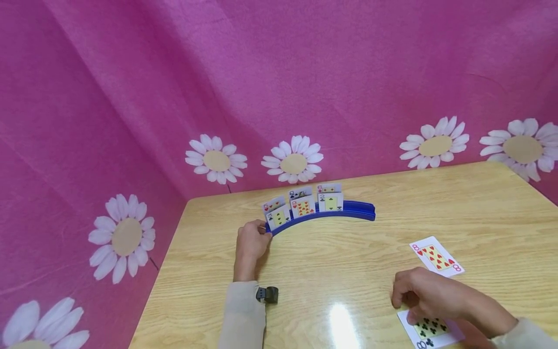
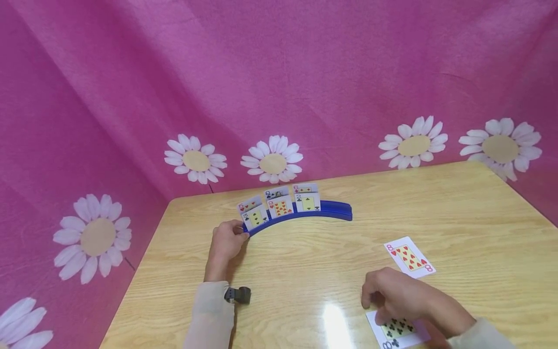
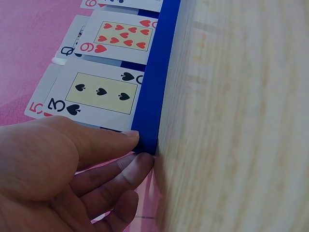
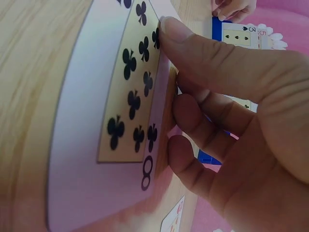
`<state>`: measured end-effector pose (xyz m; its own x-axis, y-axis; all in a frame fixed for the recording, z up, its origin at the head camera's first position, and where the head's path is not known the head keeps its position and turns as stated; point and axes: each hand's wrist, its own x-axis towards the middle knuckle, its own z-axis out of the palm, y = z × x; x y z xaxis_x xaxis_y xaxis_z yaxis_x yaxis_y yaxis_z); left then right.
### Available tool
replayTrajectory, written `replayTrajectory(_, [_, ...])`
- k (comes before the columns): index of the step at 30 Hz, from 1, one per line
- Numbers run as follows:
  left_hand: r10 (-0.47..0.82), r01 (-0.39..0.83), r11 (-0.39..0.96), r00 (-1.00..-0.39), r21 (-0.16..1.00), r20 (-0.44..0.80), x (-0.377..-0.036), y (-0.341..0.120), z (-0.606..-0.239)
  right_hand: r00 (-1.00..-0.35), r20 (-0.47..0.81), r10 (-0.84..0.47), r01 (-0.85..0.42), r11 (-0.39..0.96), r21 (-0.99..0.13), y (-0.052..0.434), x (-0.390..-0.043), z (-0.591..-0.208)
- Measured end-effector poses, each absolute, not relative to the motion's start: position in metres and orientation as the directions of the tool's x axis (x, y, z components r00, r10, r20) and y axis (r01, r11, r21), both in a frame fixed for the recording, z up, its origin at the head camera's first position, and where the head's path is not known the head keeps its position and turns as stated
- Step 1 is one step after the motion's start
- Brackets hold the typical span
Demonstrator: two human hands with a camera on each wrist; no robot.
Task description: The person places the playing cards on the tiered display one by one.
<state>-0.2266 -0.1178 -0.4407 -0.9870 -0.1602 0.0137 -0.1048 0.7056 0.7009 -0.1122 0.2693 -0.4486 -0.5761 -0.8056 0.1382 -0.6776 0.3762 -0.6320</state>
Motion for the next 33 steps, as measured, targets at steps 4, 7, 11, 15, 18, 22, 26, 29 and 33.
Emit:
replayTrajectory(4, [-0.162,-0.113,0.704,-0.987,0.701,0.004,-0.2269,-0.1173,-0.4402,-0.577,0.150,-0.803,-0.689,0.380,-0.617,0.2690,-0.1117,-0.4488])
replayTrajectory(7, [-0.160,-0.111,0.706,-0.987,0.699,0.005,-0.2269,-0.1175,-0.4405,-0.594,0.153,-0.790,-0.685,0.398,-0.610,0.2684,-0.1107,-0.4497])
replayTrajectory(11, [-0.151,-0.094,0.710,-0.988,0.698,0.020,-0.2265,-0.1179,-0.4411,-0.622,0.142,-0.770,-0.673,0.434,-0.598,0.2673,-0.1097,-0.4512])
replayTrajectory(15, [-0.147,-0.082,0.713,-0.989,0.696,0.034,-0.2275,-0.1186,-0.4421,-0.646,0.126,-0.753,-0.661,0.469,-0.586,0.2666,-0.1089,-0.4515])
replayTrajectory(18, [-0.152,-0.088,0.712,-0.988,0.696,0.030,-0.2282,-0.1187,-0.4430,-0.659,0.113,-0.744,-0.650,0.488,-0.582,0.2660,-0.1085,-0.4516])
replayTrajectory(22, [-0.157,-0.097,0.712,-0.987,0.696,0.023,-0.2286,-0.1181,-0.4422,-0.657,0.123,-0.744,-0.657,0.484,-0.578,0.2652,-0.1082,-0.4518])
replayTrajectory(26, [-0.160,-0.102,0.709,-0.987,0.697,0.018,-0.2280,-0.1177,-0.4410,-0.654,0.139,-0.743,-0.665,0.478,-0.574,0.2644,-0.1075,-0.4518])
replayTrajectory(29, [-0.159,-0.104,0.708,-0.987,0.699,0.015,-0.2271,-0.1179,-0.4405,-0.655,0.146,-0.741,-0.668,0.479,-0.569,0.2638,-0.1070,-0.4517])
replayTrajectory(33, [-0.157,-0.103,0.706,-0.987,0.701,0.013,-0.2263,-0.1178,-0.4400,-0.660,0.161,-0.734,-0.673,0.483,-0.560,0.2635,-0.1060,-0.4507])
